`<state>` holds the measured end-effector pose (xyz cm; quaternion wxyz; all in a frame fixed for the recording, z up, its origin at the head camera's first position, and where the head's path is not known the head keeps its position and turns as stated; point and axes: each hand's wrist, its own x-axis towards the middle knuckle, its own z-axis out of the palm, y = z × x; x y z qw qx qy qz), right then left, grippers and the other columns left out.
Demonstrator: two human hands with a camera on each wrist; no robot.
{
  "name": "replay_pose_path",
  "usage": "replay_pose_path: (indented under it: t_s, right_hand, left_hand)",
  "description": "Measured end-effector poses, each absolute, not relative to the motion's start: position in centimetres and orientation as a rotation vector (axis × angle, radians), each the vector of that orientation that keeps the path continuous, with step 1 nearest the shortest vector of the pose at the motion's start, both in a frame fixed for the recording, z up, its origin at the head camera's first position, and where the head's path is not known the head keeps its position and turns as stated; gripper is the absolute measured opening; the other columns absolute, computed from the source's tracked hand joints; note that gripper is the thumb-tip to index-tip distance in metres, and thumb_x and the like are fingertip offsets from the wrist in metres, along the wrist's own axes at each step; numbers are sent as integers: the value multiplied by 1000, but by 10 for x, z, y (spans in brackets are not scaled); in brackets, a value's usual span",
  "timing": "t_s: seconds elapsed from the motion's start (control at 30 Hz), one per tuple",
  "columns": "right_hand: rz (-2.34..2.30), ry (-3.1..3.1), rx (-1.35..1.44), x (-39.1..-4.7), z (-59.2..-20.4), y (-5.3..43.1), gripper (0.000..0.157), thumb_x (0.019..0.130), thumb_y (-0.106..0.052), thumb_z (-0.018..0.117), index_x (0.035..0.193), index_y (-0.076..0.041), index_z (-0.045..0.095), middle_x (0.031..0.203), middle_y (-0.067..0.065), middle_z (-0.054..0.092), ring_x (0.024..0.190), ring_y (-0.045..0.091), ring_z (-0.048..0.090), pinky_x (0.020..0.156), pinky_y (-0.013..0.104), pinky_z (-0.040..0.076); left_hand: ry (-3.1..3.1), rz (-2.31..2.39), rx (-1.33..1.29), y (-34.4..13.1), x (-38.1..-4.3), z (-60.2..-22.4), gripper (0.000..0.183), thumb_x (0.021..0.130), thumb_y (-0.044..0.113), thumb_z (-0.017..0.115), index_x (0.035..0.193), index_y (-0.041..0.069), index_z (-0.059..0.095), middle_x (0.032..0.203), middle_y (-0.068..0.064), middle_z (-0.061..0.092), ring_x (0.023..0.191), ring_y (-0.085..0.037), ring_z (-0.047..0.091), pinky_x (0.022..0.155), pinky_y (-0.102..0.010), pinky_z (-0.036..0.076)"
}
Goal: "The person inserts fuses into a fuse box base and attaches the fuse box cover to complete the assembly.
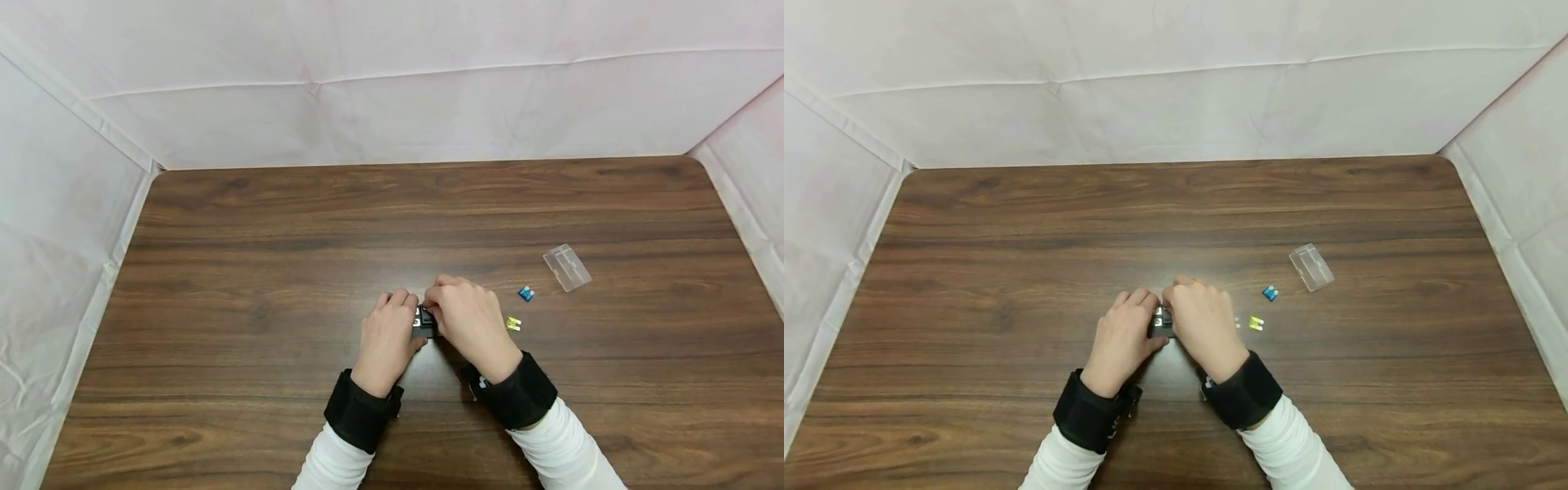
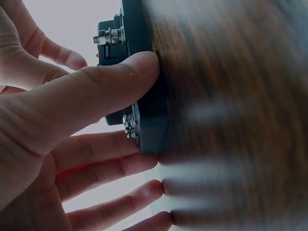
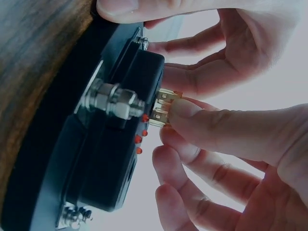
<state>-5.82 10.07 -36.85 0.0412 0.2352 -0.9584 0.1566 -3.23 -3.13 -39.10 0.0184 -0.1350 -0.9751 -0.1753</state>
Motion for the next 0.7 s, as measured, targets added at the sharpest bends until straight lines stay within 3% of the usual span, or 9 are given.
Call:
replay_pose_path:
  t_s: [0.7]
  right_hand:
    - [485,-2936,722,-57,-370,101,12,76,-2,69,71,-13,68,73,0,60,62,18,57,44,34,48]
  left_hand:
    - [-3027,-540,-410,-31,-31,-389,41,63,20,83,95,7,62,94,-7,60,95,-27,55,64,-39,57]
